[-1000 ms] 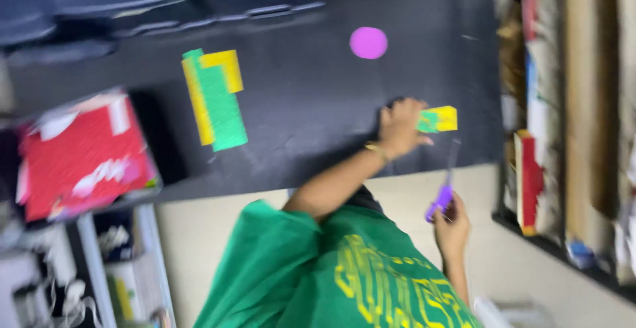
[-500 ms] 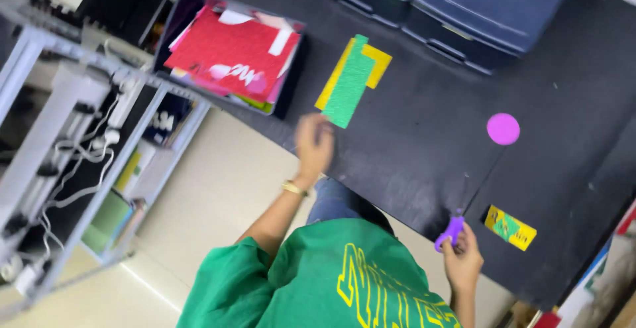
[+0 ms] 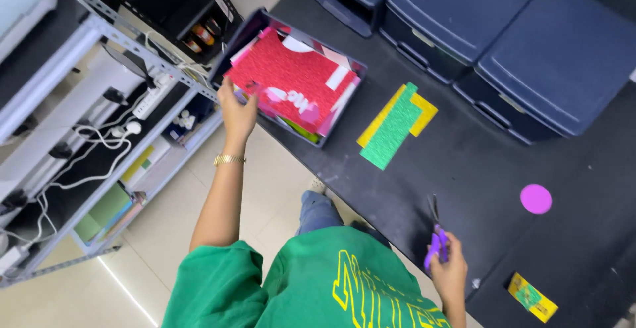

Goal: Cutting shapes and letters out of glitter paper using scissors and organizing the pieces on a table.

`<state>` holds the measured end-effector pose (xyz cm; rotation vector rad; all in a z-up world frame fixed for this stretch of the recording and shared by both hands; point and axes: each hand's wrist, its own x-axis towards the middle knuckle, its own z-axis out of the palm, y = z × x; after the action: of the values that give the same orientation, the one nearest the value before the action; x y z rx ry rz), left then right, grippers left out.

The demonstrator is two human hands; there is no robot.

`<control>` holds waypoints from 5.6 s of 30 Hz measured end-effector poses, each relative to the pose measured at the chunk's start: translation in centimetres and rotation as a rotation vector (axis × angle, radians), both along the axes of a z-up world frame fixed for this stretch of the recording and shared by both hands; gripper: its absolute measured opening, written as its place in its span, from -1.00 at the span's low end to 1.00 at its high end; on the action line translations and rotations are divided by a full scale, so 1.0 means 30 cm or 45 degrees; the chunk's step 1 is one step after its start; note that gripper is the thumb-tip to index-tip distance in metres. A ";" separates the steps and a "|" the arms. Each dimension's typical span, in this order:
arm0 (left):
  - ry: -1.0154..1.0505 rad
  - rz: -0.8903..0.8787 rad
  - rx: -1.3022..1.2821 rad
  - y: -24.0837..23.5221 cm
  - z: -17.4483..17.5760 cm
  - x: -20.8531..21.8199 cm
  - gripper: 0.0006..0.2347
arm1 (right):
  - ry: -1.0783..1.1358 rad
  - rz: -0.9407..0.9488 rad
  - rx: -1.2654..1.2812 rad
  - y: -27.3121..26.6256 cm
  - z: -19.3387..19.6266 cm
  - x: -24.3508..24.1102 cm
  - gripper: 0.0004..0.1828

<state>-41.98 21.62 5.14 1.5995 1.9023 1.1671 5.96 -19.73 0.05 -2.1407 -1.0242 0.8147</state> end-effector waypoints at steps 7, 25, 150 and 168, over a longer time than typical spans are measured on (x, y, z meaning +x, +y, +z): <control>0.567 -0.276 -0.732 0.287 0.125 0.081 -0.09 | -0.093 -0.139 0.039 0.161 0.128 -0.158 -0.45; -0.076 -0.482 -0.869 0.490 0.209 -0.121 -0.59 | 0.040 -0.293 0.072 0.398 0.064 -0.531 -0.34; -0.310 -2.023 -0.444 0.222 0.784 0.129 -0.62 | 0.202 1.075 -0.503 0.673 0.944 -0.416 -0.28; -0.416 -1.983 -0.441 0.211 0.740 0.126 -0.56 | 0.260 1.055 -0.221 0.638 0.891 -0.396 -0.39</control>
<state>-38.21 27.96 27.32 1.7837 0.2413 0.2944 -5.91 -0.60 26.80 -1.6724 -1.8046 1.5051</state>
